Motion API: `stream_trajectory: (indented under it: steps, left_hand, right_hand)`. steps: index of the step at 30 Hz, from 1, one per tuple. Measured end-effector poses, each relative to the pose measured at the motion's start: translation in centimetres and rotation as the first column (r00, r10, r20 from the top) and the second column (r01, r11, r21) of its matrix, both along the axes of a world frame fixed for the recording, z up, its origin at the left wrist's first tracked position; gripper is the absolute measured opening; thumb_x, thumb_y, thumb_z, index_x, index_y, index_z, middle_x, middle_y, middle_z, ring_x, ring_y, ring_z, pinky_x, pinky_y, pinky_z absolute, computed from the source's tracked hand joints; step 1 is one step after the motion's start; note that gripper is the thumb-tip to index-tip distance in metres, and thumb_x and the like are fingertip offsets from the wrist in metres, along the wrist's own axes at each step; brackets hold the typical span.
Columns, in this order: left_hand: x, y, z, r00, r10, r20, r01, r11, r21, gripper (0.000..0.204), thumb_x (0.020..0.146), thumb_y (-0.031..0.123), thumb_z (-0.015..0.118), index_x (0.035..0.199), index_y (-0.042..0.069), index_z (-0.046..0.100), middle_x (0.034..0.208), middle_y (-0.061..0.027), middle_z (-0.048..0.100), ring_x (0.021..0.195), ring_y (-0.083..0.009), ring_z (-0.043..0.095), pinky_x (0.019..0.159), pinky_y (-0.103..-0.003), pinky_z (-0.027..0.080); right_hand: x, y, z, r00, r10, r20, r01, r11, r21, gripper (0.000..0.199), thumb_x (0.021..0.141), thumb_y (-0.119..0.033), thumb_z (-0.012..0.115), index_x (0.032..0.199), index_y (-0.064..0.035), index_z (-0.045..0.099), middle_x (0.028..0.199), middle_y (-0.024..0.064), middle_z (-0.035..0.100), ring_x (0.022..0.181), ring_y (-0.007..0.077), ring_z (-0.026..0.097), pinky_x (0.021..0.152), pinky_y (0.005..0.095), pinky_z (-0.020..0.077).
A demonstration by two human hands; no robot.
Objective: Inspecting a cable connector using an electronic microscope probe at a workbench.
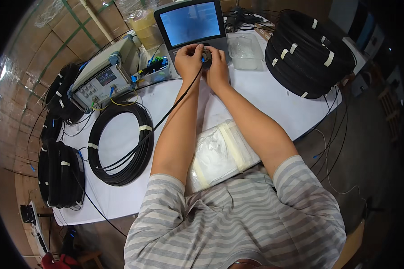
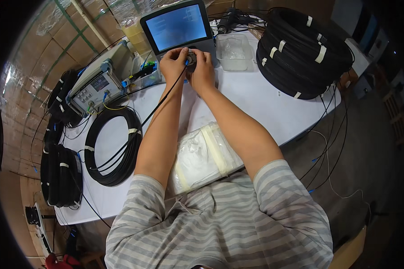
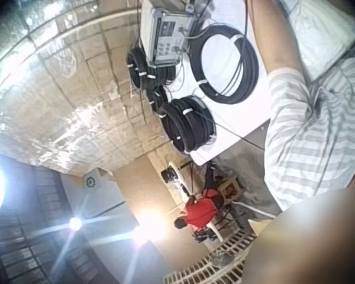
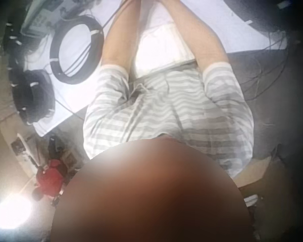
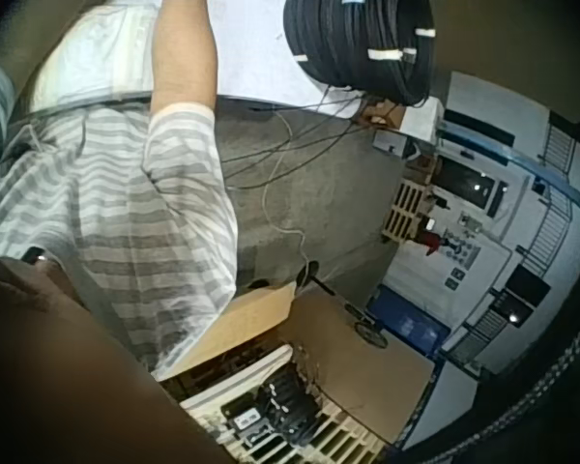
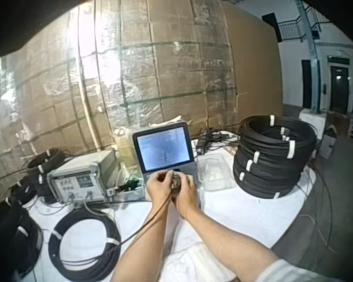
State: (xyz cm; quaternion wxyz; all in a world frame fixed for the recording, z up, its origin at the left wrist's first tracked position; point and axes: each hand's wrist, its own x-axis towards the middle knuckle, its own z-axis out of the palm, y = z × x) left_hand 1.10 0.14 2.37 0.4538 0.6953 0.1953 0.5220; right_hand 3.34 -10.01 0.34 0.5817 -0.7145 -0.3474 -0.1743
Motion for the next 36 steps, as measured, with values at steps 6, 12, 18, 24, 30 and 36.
stream_trajectory:
  steps: [6,12,18,24,30,36]
  left_hand:
    - [-0.3,-0.3,-0.3,0.996,0.093,0.016,-0.095,0.974,0.206,0.022,0.093,0.027,0.071,0.098,0.008,0.08,0.098,-0.0141,0.07,0.088,-0.0262,0.068,0.079,-0.037,0.054]
    - [-0.6,-0.4,0.1,1.0,0.027,-0.002,-0.026,0.988,0.15,0.022,0.094,0.026,0.07,0.099,0.007,0.08,0.099,-0.0144,0.071,0.089,-0.0266,0.068,0.079,-0.037,0.054]
    - [-0.4,-0.3,0.0,1.0,0.015,-0.025,-0.012,0.993,0.115,0.026,0.093,0.026,0.074,0.104,0.003,0.078,0.102,-0.0126,0.07,0.087,-0.019,0.069,0.078,-0.03,0.055]
    - [0.0,0.3,-0.5,1.0,-0.02,0.02,0.019,0.999,0.026,0.025,0.09,0.024,0.078,0.099,0.002,0.079,0.096,-0.0104,0.071,0.084,-0.0186,0.068,0.075,-0.03,0.055]
    - [0.0,-0.6,-0.4,0.998,-0.022,0.051,0.023,0.999,-0.022,0.025,0.091,0.027,0.075,0.097,0.003,0.079,0.091,-0.011,0.071,0.087,-0.0223,0.068,0.077,-0.033,0.053]
    - [-0.4,-0.4,-0.3,0.999,-0.021,0.025,0.019,0.998,0.058,0.025,0.095,0.026,0.071,0.104,0.005,0.079,0.096,-0.0123,0.071,0.093,-0.0218,0.065,0.084,-0.032,0.05]
  right_hand:
    - [0.2,0.0,-0.2,0.999,0.001,0.036,-0.001,1.0,0.006,0.069,0.072,-0.004,0.082,0.133,-0.0119,0.051,0.126,0.0165,0.054,0.115,0.0423,0.058,0.095,0.046,0.0504]
    - [0.7,0.4,-1.1,0.999,0.043,-0.016,-0.041,0.996,0.074,0.068,0.074,-0.008,0.082,0.134,-0.0098,0.048,0.127,0.0191,0.055,0.116,0.0435,0.057,0.096,0.0468,0.0497]
    - [1.1,0.5,-1.4,0.999,0.045,-0.023,-0.043,0.997,0.056,0.068,0.075,-0.011,0.082,0.134,-0.0097,0.048,0.127,0.0188,0.056,0.115,0.0431,0.058,0.095,0.0469,0.0501]
    - [0.4,0.1,-1.0,0.997,0.061,-0.039,-0.059,0.997,0.059,0.068,0.075,-0.012,0.082,0.134,-0.0103,0.048,0.127,0.0185,0.056,0.115,0.0423,0.058,0.095,0.0465,0.0506]
    - [0.8,-0.2,-1.3,0.997,0.051,-0.058,-0.049,0.998,0.035,0.07,0.075,-0.013,0.082,0.135,-0.0106,0.048,0.128,0.0187,0.057,0.117,0.041,0.059,0.096,0.046,0.0507]
    - [0.5,-0.2,-1.0,0.996,0.051,-0.073,-0.049,0.998,0.036,0.071,0.076,-0.012,0.082,0.138,-0.0107,0.047,0.128,0.0191,0.057,0.116,0.0413,0.059,0.096,0.0456,0.0508]
